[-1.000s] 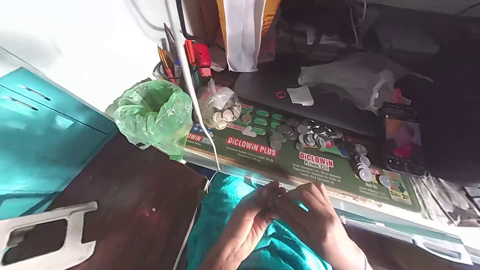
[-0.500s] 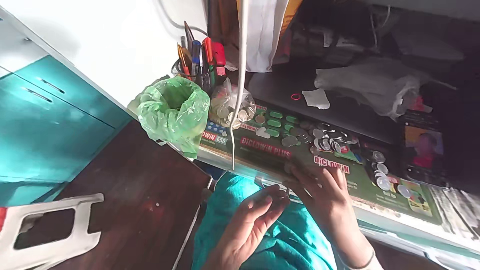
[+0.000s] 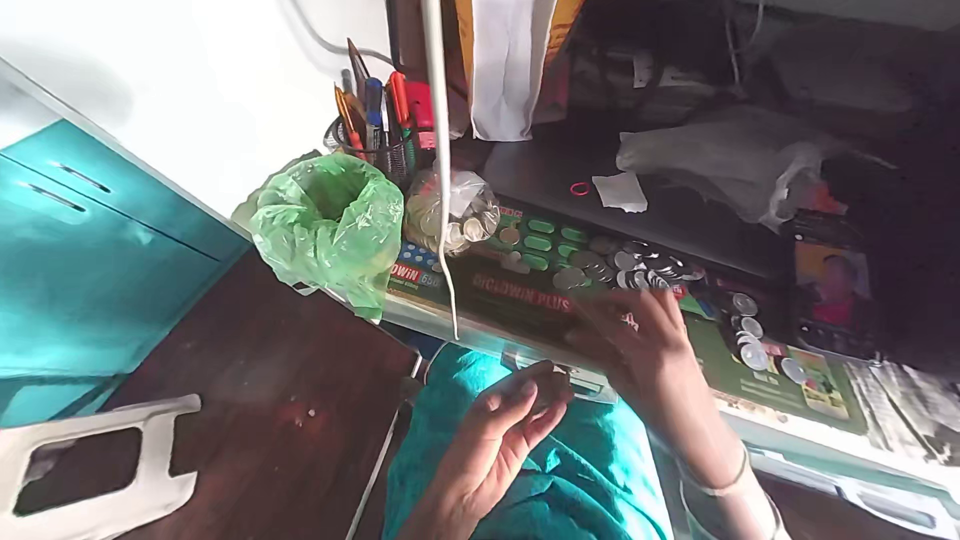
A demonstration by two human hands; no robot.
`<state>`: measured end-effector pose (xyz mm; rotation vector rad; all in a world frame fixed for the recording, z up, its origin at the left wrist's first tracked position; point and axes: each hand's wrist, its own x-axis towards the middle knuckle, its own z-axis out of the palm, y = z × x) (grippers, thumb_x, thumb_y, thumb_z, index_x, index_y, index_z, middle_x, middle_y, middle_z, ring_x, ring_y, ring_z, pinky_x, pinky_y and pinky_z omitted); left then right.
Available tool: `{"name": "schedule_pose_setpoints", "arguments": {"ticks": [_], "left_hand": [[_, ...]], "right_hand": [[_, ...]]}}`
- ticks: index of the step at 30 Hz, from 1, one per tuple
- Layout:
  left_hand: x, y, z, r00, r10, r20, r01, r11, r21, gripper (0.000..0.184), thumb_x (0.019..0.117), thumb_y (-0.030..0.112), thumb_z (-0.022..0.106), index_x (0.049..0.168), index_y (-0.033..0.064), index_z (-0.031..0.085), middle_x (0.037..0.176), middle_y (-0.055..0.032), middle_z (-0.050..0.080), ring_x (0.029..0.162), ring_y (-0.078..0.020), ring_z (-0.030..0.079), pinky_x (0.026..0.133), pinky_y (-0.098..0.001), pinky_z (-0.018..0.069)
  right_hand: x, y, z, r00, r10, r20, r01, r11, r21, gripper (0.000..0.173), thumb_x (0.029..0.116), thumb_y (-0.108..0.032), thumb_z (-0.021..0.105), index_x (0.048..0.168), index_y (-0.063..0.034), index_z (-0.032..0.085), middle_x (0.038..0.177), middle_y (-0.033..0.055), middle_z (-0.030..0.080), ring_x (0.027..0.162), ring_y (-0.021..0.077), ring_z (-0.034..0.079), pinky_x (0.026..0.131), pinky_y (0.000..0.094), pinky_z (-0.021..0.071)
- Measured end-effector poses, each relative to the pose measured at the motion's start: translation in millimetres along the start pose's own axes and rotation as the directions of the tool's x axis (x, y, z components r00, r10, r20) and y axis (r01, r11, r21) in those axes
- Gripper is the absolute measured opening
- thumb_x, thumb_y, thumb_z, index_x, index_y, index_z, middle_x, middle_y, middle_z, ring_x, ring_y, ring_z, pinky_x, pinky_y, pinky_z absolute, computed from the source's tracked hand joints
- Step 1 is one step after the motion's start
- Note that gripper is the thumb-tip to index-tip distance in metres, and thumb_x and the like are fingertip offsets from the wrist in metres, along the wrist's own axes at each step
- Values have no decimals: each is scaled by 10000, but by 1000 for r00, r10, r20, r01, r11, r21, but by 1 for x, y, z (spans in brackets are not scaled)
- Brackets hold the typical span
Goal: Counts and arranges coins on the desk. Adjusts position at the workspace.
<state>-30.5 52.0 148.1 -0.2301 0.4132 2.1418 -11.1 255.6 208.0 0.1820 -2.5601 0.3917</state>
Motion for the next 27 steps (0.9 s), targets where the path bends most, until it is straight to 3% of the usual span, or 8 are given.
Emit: {"name": "schedule_pose_setpoints", "arguments": {"ticks": [4, 7, 11, 15, 18, 20, 22, 27], "left_hand": [[-4, -1, -2, 1000, -12, 15, 12, 1000, -7, 297, 1026, -17, 482, 1260, -27, 664, 1209, -171, 715, 1112, -261, 715, 1002, -345, 571], [-7, -3, -4, 1000, 21, 3, -21, 999, 27, 282, 1009, -1, 522, 1234, -4, 693, 1225, -155, 718, 1097, -238, 724, 971, -322, 587], [-6, -3, -7, 995, 51, -80, -46, 997, 64, 302, 1010, -21, 472, 1192, 11, 712, 1183, -134, 738, 1062, -206, 737, 935, -297, 601], [-2, -4, -9, 999, 2, -37, 0, 998, 60, 305, 1021, -6, 474, 1229, 5, 697, 1186, -145, 734, 1098, -215, 724, 963, -303, 588], [-3, -6, -7, 1000, -12, -27, 13, 999, 53, 278, 1012, 10, 523, 1224, 6, 704, 1200, -148, 727, 1093, -220, 725, 956, -299, 590], [-3, -9, -6, 1000, -10, -28, 11, 999, 37, 271, 1006, 4, 534, 1218, -5, 702, 1189, -154, 729, 1079, -225, 729, 949, -301, 594], [-2, -11, -4, 999, -20, -26, 21, 999, 35, 280, 1011, 0, 519, 1228, -11, 695, 1187, -160, 729, 1082, -225, 729, 950, -296, 593], [-2, -13, -1, 998, -52, -23, 53, 997, 48, 285, 1027, 12, 494, 1233, -6, 691, 1190, -157, 730, 1082, -212, 730, 947, -288, 591]], "right_hand": [[20, 8, 14, 994, 77, 73, -61, 980, -191, 558, 966, -600, 558, 1178, -131, 772, 1155, 230, 674, 1033, 442, 623, 835, 602, 492], [4, -8, 12, 991, 68, 113, -32, 954, -297, 666, 907, -704, 534, 1174, -140, 766, 1157, 215, 698, 1019, 437, 652, 802, 593, 512], [-27, -19, 7, 999, 1, 48, 14, 951, -310, 427, 946, -483, 631, 1209, -170, 755, 1122, 121, 708, 941, 317, 636, 791, 472, 469], [-51, -14, 2, 989, 56, -134, -73, 989, -125, 180, 984, -215, 642, 1069, -179, 796, 954, 38, 702, 878, 193, 604, 797, 358, 443], [-60, -3, -17, 911, 299, -283, -301, 953, 36, 168, 964, -245, 677, 929, -128, 794, 930, 48, 718, 915, 153, 637, 831, 316, 491], [-64, 6, -36, 834, 450, -318, -414, 893, 179, 193, 957, -230, 682, 896, -70, 771, 937, 33, 697, 936, 53, 628, 852, 191, 513], [-70, 13, -50, 775, 536, -335, -439, 838, 323, 216, 977, -197, 667, 887, -17, 745, 935, 16, 661, 896, -11, 622, 792, 121, 530], [-79, 13, -69, 705, 637, -310, -438, 736, 516, 219, 1013, -166, 576, 892, -61, 726, 918, -62, 642, 889, -15, 593, 792, 139, 500]]}}
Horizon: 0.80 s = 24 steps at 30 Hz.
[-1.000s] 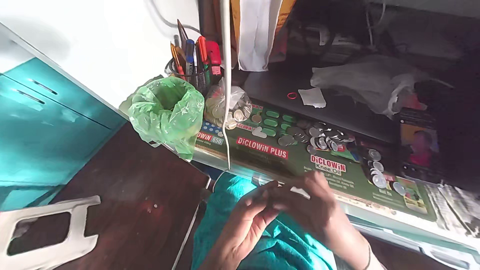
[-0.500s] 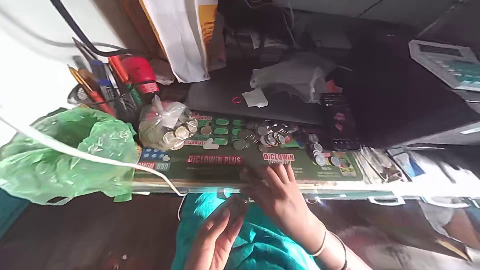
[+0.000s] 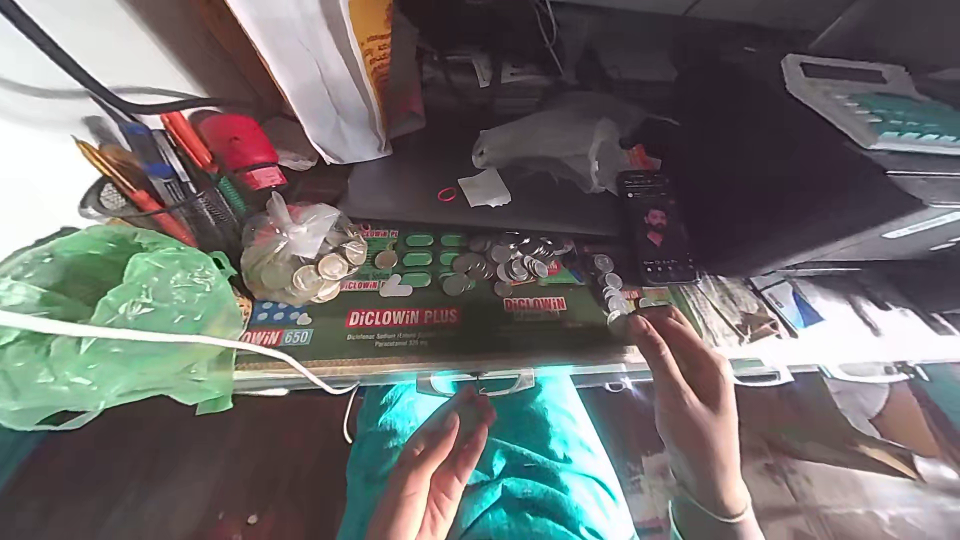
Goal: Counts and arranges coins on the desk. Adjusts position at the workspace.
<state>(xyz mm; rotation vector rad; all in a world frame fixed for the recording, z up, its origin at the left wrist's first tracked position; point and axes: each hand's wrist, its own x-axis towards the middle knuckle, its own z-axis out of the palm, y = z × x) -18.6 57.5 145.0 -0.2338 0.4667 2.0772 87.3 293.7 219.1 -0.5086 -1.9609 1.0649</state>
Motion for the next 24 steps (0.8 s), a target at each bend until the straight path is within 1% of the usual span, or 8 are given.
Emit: {"name": "schedule_pose_setpoints", "arguments": {"ticks": [2, 4, 7, 8, 15, 17, 21, 24], "left_hand": [[0, 0, 0, 1000, -1, 2, 1, 1000, -5, 276, 1018, 13, 516, 1228, -9, 694, 1192, -159, 729, 1086, -218, 729, 951, -290, 590], [-1, 0, -1, 1000, 1, 11, -1, 1000, -5, 269, 1013, 31, 543, 1232, -4, 695, 1195, -158, 727, 1090, -225, 727, 953, -292, 590], [-2, -1, 0, 1000, 7, -4, -7, 1000, -6, 259, 1019, 51, 546, 1220, -3, 701, 1179, -159, 734, 1060, -221, 739, 935, -288, 598], [-2, -1, -1, 1000, 4, 0, -4, 1000, -11, 254, 1021, 60, 546, 1209, -3, 705, 1169, -160, 736, 1048, -217, 742, 928, -285, 600], [-1, -1, -2, 1000, -6, 15, 6, 1000, -24, 239, 1026, 80, 544, 1171, 5, 719, 1143, -150, 745, 1027, -205, 747, 913, -274, 603], [-1, 0, -2, 1000, -1, 20, 1, 999, -34, 242, 1028, 71, 537, 1175, 0, 715, 1147, -155, 742, 1030, -213, 747, 916, -280, 604], [-1, 2, -3, 1000, 8, 20, -7, 999, -49, 238, 1021, 69, 551, 1177, -2, 716, 1149, -155, 741, 1035, -211, 744, 916, -276, 601], [-3, 3, -3, 1000, 10, 15, -9, 997, -73, 234, 1019, 60, 551, 1174, -12, 710, 1130, -155, 744, 1020, -212, 747, 911, -278, 604]], "right_hand": [[2, 2, -7, 1000, -9, 2, 9, 999, -48, 228, 1017, -168, 563, 907, -51, 724, 932, -56, 640, 899, -23, 589, 798, 133, 495], [7, 9, -16, 998, -49, -26, 41, 969, -243, 245, 1011, -198, 590, 928, -21, 738, 944, -2, 649, 913, -2, 596, 804, 139, 498], [17, 20, -28, 994, -105, -41, 63, 819, -570, 299, 1002, -259, 599, 964, -19, 773, 957, 132, 691, 935, 211, 614, 836, 364, 482], [20, 23, -31, 994, -108, -34, 65, 792, -607, 306, 1004, -276, 598, 968, -31, 778, 957, 142, 692, 938, 254, 613, 841, 416, 470], [25, 27, -27, 997, -75, 28, 74, 715, -695, 278, 977, -315, 618, 968, -107, 802, 978, 130, 708, 983, 345, 620, 882, 543, 450], [27, 27, -26, 996, -90, 15, 73, 680, -729, 297, 983, -328, 620, 979, -92, 800, 1005, 171, 712, 1009, 397, 629, 892, 599, 447], [30, 14, -15, 982, -183, 38, 155, 680, -717, 261, 1009, -214, 594, 1054, -42, 785, 994, 192, 712, 967, 361, 642, 881, 482, 487], [24, 2, 15, 954, -269, 134, 293, 730, -618, 257, 1006, -200, 598, 1053, -36, 789, 879, 136, 731, 793, 248, 661, 783, 414, 509]]}}
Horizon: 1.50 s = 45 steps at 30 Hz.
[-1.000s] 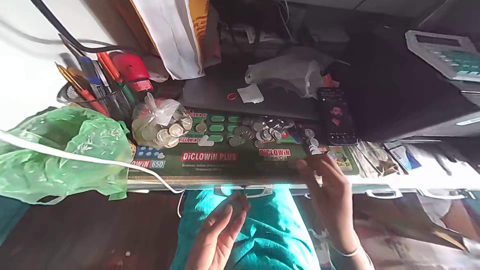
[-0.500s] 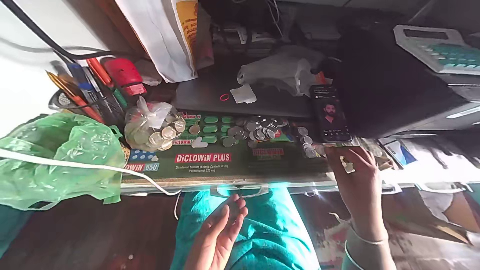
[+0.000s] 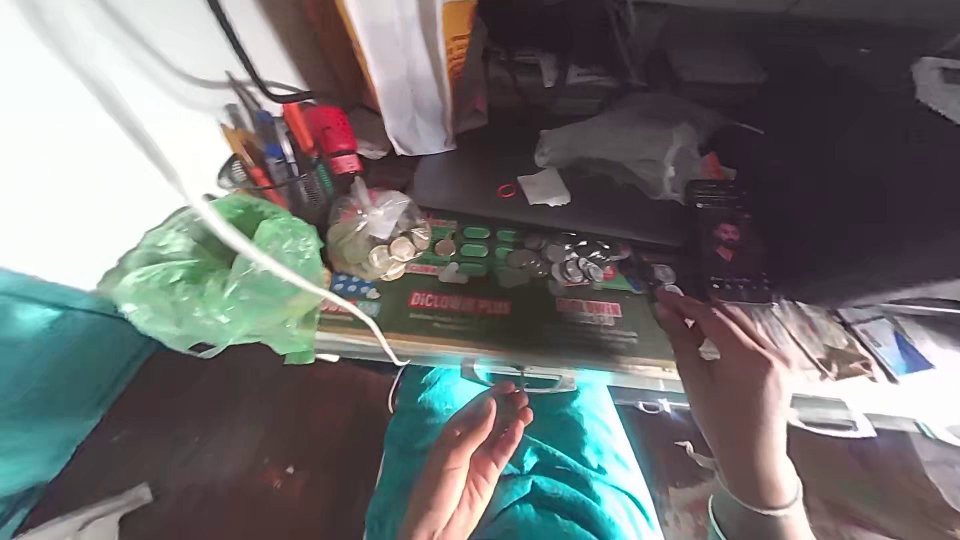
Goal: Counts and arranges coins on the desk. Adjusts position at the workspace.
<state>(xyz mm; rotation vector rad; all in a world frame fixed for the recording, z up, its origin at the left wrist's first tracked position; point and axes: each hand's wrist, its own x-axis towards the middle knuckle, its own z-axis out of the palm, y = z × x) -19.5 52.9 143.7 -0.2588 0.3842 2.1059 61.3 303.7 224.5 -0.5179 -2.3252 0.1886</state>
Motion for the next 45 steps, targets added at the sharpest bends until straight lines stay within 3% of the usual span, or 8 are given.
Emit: {"name": "schedule_pose_setpoints", "arguments": {"ticks": [4, 8, 11, 16, 22, 28, 36, 45], "left_hand": [[0, 3, -6, 999, -16, 34, 18, 999, -43, 241, 1027, 34, 532, 1186, -25, 703, 1140, -167, 737, 1045, -224, 739, 930, -293, 598], [-5, 8, -11, 998, 18, 55, -16, 999, -41, 242, 1021, 43, 548, 1194, -20, 705, 1158, -167, 734, 1068, -232, 733, 954, -298, 588], [-8, 12, -16, 998, 49, 49, -48, 999, -14, 246, 1018, 69, 557, 1202, 1, 705, 1158, -150, 738, 1061, -215, 735, 946, -285, 588], [-10, 13, -21, 996, 88, -13, -88, 996, -2, 243, 1008, 64, 563, 1186, 11, 719, 1126, -128, 749, 1038, -188, 740, 928, -276, 596], [-4, 10, -19, 997, 71, -13, -71, 997, -13, 245, 1009, 31, 538, 1176, -10, 712, 1110, -158, 750, 1023, -211, 747, 916, -284, 603], [-3, 1, -13, 998, 33, 46, -32, 999, -16, 236, 997, 62, 587, 1183, -6, 716, 1138, -148, 743, 1044, -200, 738, 932, -275, 592], [-7, 2, 1, 1000, -12, 26, 13, 1000, -9, 252, 1027, 19, 515, 1191, -24, 701, 1127, -150, 745, 1034, -203, 742, 927, -278, 597], [-11, 3, 0, 998, -7, 68, 8, 1000, -18, 251, 1017, 23, 544, 1209, -26, 698, 1150, -164, 738, 1050, -217, 738, 942, -293, 592]], "right_hand": [[12, -43, 34, 977, -187, 105, 176, 978, 110, 228, 1000, -242, 623, 1023, -113, 810, 901, 89, 730, 857, 263, 637, 796, 457, 441], [29, -69, 69, 918, -304, 256, 292, 953, 83, 348, 1015, -376, 590, 1223, -158, 764, 1025, 149, 659, 958, 359, 600, 803, 526, 445], [28, -81, 82, 894, -322, 311, 337, 941, 6, 363, 974, -386, 638, 1167, -106, 765, 1119, 219, 675, 1023, 446, 624, 802, 604, 481], [-3, -89, 67, 877, -383, 289, 405, 914, -18, 502, 953, -553, 592, 1154, -129, 771, 1147, 109, 725, 986, 337, 655, 779, 503, 487], [-28, -74, 57, 894, -436, 105, 409, 889, 206, 156, 997, -175, 636, 1025, -131, 783, 921, 37, 700, 860, 201, 606, 769, 338, 447], [-23, -62, 39, 985, -69, 160, -31, 835, 550, 157, 963, -142, 666, 999, -41, 780, 917, 26, 728, 822, 0, 656, 748, 128, 544], [-24, -58, 24, 857, 132, 499, -516, 213, 830, 154, 997, -69, 626, 1056, -14, 757, 829, 17, 731, 607, 24, 620, 541, 168, 533], [-29, -58, 25, 849, 26, 528, -513, 277, 812, 155, 990, -91, 637, 1057, -51, 771, 867, -17, 742, 617, -2, 617, 552, 159, 535]]}}
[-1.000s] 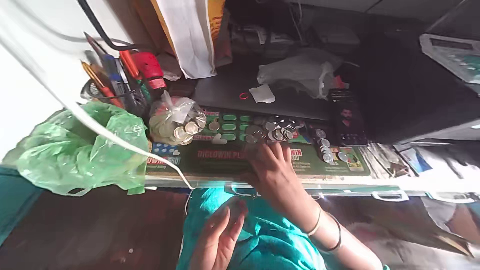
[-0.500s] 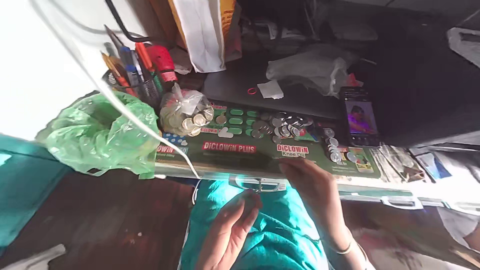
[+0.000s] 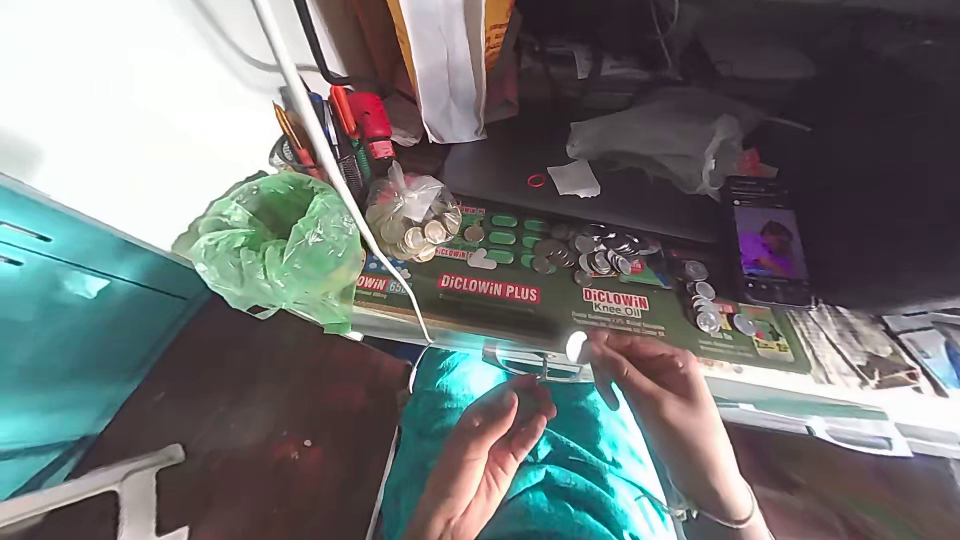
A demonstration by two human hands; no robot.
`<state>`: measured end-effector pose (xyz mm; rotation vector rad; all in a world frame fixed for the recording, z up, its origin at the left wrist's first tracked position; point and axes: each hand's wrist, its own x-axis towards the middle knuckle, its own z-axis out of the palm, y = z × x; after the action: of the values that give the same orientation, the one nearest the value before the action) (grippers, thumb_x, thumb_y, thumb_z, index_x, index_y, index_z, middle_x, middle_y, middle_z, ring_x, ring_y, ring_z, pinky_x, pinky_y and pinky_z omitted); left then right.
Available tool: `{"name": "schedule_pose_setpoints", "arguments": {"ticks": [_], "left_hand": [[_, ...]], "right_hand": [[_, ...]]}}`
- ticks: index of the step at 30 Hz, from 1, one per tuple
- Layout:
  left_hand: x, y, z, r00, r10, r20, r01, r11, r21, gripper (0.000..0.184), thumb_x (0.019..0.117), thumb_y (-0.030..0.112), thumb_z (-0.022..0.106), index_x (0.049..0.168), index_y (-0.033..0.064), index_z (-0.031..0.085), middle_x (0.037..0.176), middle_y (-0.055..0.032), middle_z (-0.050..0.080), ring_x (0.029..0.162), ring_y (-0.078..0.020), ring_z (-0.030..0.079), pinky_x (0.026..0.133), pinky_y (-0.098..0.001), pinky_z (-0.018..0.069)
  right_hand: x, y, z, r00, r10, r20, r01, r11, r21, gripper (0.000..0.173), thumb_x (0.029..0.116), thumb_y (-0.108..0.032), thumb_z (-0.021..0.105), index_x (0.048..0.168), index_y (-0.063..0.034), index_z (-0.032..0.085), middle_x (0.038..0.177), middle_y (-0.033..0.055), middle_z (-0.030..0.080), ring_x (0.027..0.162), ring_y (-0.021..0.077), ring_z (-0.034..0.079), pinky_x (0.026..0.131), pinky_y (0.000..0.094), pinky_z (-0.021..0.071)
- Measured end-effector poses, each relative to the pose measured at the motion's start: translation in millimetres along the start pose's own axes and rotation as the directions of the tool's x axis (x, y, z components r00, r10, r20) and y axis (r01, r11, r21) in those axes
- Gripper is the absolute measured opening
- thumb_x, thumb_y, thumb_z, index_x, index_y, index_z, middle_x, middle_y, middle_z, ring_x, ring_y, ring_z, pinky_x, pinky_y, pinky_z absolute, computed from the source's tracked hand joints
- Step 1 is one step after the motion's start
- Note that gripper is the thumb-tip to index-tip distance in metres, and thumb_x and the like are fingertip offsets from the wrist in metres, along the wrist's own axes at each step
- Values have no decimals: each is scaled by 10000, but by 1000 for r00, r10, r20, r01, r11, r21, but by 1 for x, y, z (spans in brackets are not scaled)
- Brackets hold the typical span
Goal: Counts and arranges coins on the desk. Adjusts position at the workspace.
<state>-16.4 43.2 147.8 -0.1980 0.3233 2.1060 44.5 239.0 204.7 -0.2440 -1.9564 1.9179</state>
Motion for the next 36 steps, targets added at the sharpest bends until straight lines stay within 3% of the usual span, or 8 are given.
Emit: {"name": "schedule_pose_setpoints", "arguments": {"ticks": [3, 6, 10, 12, 16, 21, 25, 36], "left_hand": [[0, 0, 2, 1000, 13, 1, -13, 1000, 27, 261, 1023, 2, 513, 1208, -18, 696, 1149, -153, 737, 1042, -211, 738, 951, -293, 587], [0, 2, 2, 1000, 4, 14, -5, 998, 56, 251, 1016, 18, 542, 1206, -3, 704, 1148, -141, 740, 1061, -208, 732, 964, -297, 580], [-2, 2, -4, 999, 33, 12, -34, 996, 76, 243, 998, 78, 600, 1197, 9, 722, 1142, -131, 746, 1058, -197, 734, 947, -280, 588], [0, 1, -6, 999, 39, -14, -38, 996, 79, 249, 1008, 75, 578, 1202, 6, 718, 1145, -140, 746, 1059, -206, 736, 949, -282, 589], [3, 1, -6, 999, 27, -40, -22, 993, 114, 251, 1025, 82, 550, 1199, 18, 719, 1142, -130, 750, 1056, -197, 738, 948, -284, 592], [6, -2, -7, 1000, -6, 5, 5, 998, 69, 262, 1015, 84, 570, 1220, 0, 711, 1165, -148, 741, 1081, -208, 731, 959, -290, 586], [4, -1, -6, 999, 1, -40, 2, 997, 81, 257, 1022, 65, 550, 1209, 4, 714, 1160, -148, 743, 1070, -207, 735, 953, -290, 591], [6, -3, -5, 999, -8, -37, 11, 996, 91, 250, 1007, 77, 582, 1206, 6, 716, 1162, -149, 741, 1075, -211, 733, 954, -295, 589]], "right_hand": [[-7, 3, 4, 986, -73, 148, 124, 918, -377, 176, 969, -160, 667, 1069, -82, 791, 898, -40, 742, 675, -37, 638, 604, 125, 551], [-13, -7, -2, 964, -259, 56, 228, 705, -671, 187, 959, -180, 650, 1021, -86, 799, 912, -10, 745, 785, -41, 661, 710, 108, 553], [-7, -35, -60, 876, -442, -192, 4, 406, -914, 258, 989, -189, 614, 1080, -8, 773, 922, 122, 721, 763, 61, 646, 681, 169, 533], [-6, -39, -89, 878, -389, -278, -154, 319, -935, 307, 1016, -248, 557, 1092, -34, 762, 961, 147, 719, 782, 175, 654, 663, 308, 528], [-7, -35, -114, 919, -269, -287, -202, 306, -931, 321, 1028, -298, 524, 1093, -100, 768, 1036, 111, 728, 936, 241, 682, 814, 451, 547], [0, -23, -109, 923, -288, -255, -165, 302, -939, 257, 1008, -209, 579, 1084, -69, 780, 1022, 150, 728, 961, 301, 681, 842, 474, 538], [-7, -25, -115, 913, -329, -241, -136, 312, -940, 271, 1006, -269, 592, 1109, -108, 785, 1048, 124, 728, 958, 247, 677, 836, 400, 543], [7, -19, -117, 945, -283, -161, -79, 279, -957, 304, 970, -275, 635, 1171, -93, 772, 1062, 162, 726, 993, 344, 667, 893, 499, 524]]}}
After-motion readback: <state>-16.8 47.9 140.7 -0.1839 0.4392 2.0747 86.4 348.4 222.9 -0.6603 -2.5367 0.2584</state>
